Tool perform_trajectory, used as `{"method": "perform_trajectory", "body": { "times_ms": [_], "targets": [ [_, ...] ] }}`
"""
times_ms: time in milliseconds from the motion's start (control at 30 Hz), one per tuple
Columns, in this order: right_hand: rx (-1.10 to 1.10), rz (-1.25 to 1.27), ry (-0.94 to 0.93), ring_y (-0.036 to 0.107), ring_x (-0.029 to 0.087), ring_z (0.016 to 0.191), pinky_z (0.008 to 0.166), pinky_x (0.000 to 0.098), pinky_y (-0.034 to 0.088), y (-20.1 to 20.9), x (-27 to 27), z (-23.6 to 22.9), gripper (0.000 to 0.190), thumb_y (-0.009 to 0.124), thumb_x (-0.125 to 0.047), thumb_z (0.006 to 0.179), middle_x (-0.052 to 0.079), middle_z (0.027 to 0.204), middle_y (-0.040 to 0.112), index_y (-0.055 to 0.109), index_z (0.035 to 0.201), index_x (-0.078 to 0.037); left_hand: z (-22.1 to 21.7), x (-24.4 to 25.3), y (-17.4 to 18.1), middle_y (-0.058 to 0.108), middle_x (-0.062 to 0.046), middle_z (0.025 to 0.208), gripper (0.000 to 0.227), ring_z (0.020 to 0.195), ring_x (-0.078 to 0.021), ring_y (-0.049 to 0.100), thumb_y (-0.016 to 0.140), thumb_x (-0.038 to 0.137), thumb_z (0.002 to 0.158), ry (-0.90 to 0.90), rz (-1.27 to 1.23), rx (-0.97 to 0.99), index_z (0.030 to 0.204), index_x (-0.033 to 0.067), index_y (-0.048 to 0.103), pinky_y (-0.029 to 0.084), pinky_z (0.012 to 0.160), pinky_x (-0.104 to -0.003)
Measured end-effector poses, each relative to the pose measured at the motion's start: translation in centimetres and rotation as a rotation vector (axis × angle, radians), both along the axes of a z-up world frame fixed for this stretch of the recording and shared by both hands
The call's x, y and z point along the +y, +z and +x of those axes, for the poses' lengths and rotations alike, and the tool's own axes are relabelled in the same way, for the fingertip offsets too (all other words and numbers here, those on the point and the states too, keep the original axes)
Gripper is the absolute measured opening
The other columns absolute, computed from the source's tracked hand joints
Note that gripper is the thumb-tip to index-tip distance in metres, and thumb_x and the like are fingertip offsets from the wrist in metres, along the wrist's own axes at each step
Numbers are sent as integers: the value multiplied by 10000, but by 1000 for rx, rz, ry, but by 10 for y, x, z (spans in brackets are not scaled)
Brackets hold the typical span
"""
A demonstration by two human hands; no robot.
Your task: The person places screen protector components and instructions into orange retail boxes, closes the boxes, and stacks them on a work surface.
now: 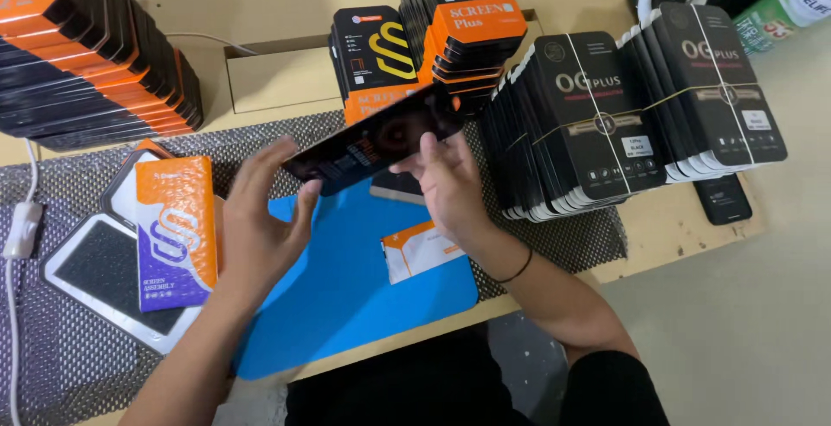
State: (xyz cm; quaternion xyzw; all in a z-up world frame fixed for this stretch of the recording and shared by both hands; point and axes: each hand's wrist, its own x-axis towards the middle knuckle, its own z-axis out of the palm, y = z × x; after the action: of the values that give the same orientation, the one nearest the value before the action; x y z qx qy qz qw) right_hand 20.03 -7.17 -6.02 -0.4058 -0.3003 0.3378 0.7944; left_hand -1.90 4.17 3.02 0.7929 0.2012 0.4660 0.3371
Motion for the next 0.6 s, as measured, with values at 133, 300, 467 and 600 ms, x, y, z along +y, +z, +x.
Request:
{"method": "perform_trajectory", "body": {
  "times_ms": [133, 300, 467, 600],
  "targets": [
    [36, -112, -110, 695, 180, 950, 774, 308, 622, 63, -5, -14, 361, 568, -225, 1038, 78, 1192, 683, 500, 1375, -114, -27, 28, -6, 580, -381, 1297, 709, 1162, -534, 575, 518, 535, 1060, 431, 335, 668, 1390, -90, 571, 425, 927, -616],
    [61, -199, -178, 638, 189, 927, 720, 341, 624, 66, -6, -13, 385, 590, -128, 1010, 88, 1099, 639, 518, 1384, -65, -78, 79, -69, 591, -406, 1389, 1350, 1246, -552, 540, 368, 1097, 881, 870, 321, 1267, 1527, -66, 599, 192, 1078, -700],
    [-55, -186, -184, 689, 244, 1015, 693, 351, 639, 68, -7, -17, 490, 585, -113, 1001, 160, 1197, 692, 387, 1447, -65, -61, 73, -18, 742, -228, 1210, 1140, 1108, -429, 707, 384, 954, 880, 582, -188, 1508, 1445, -31, 478, 435, 910, -573],
    [-81, -213, -224, 720, 248, 985, 706, 361, 656, 73, -10, -20, 587, 597, -120, 991, 194, 1091, 711, 325, 1511, -115, -63, 69, -22, 685, -233, 1229, 1230, 1066, -438, 694, 540, 950, 805, 711, -44, 1339, 1507, -54, 426, 491, 860, -573]
  ]
}}
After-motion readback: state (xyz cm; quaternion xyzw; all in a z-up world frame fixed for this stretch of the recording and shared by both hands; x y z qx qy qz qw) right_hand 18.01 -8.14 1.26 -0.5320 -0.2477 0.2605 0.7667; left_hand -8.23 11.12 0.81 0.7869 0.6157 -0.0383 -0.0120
